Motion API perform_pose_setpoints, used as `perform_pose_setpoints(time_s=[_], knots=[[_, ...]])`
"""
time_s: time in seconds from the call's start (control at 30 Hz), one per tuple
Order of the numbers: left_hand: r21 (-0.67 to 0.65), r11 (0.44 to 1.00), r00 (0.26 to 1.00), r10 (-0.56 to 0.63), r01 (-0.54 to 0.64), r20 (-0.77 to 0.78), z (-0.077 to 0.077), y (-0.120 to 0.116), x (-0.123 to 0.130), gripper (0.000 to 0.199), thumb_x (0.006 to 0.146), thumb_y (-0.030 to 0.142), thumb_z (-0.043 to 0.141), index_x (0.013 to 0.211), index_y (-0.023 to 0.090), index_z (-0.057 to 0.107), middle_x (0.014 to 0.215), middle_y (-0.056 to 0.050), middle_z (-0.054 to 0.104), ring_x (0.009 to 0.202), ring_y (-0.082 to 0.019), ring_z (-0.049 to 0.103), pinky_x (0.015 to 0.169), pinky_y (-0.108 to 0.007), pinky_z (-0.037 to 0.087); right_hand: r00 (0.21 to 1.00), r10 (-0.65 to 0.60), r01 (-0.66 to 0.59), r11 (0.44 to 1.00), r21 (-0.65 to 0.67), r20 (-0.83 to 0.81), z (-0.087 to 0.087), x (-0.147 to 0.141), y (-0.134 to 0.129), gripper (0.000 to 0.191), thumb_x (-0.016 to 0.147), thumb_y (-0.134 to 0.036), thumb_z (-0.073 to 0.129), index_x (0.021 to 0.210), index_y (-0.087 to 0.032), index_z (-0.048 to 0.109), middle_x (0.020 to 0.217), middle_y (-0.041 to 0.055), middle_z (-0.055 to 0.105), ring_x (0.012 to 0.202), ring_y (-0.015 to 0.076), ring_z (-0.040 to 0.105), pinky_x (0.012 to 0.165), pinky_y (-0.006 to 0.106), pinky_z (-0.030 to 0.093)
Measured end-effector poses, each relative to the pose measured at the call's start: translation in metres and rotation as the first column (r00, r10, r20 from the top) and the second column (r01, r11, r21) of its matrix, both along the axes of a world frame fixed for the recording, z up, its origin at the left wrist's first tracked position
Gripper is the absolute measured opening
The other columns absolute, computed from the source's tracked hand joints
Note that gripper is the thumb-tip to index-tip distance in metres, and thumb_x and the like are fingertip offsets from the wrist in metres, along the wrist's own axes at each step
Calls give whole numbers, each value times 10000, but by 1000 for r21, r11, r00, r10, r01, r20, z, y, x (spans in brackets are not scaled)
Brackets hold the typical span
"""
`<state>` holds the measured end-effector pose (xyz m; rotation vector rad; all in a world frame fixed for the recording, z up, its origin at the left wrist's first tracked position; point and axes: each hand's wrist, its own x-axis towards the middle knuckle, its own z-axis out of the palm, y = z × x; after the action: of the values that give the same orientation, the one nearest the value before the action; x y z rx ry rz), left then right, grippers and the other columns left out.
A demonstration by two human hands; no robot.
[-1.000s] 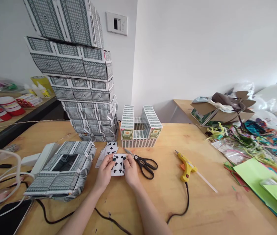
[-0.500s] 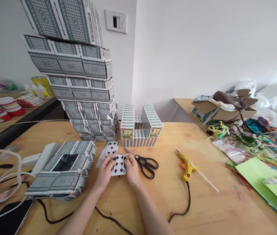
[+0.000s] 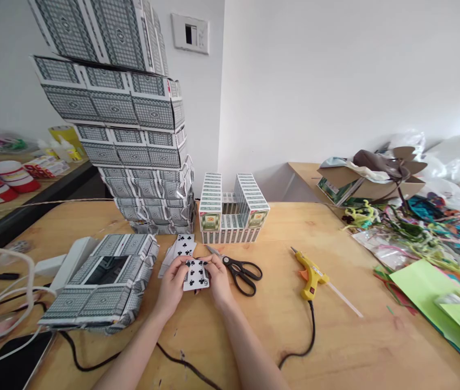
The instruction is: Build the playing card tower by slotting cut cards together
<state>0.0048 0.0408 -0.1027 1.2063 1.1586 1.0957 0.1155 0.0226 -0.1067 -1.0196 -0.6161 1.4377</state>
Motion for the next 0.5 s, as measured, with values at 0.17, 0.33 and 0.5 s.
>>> perform_pose_setpoints(time_s=[0.17,0.33,0.5], knots=[[62,998,999,16,-13,-49,2,-1,-1,129,694,250,410,738,198,520,592,28,480,511,-112,446,446,-200,372,999,18,-18,1000,0,-39,1,-2,-1,96,665,-276,529,741,-219,518,543,-44,497,375,108,434,289,210,327],[87,996,999,37,-34,-33,0,-2,1,124,690,237,403,726,193,513,608,21,487,531,-120,454,460,-211,376,998,35,-36,999,-1,-57,2,-2,-1,91,658,-269,535,729,-217,514,548,-46,515,364,106,438,280,209,326],[54,998,999,32,-33,3,-5,-1,0,113,693,245,400,733,203,497,597,31,482,527,-125,467,476,-225,389,995,31,-31,1000,1,-94,3,-4,-2,80,661,-263,538,716,-221,499,556,-48,527,364,105,429,282,215,352]])
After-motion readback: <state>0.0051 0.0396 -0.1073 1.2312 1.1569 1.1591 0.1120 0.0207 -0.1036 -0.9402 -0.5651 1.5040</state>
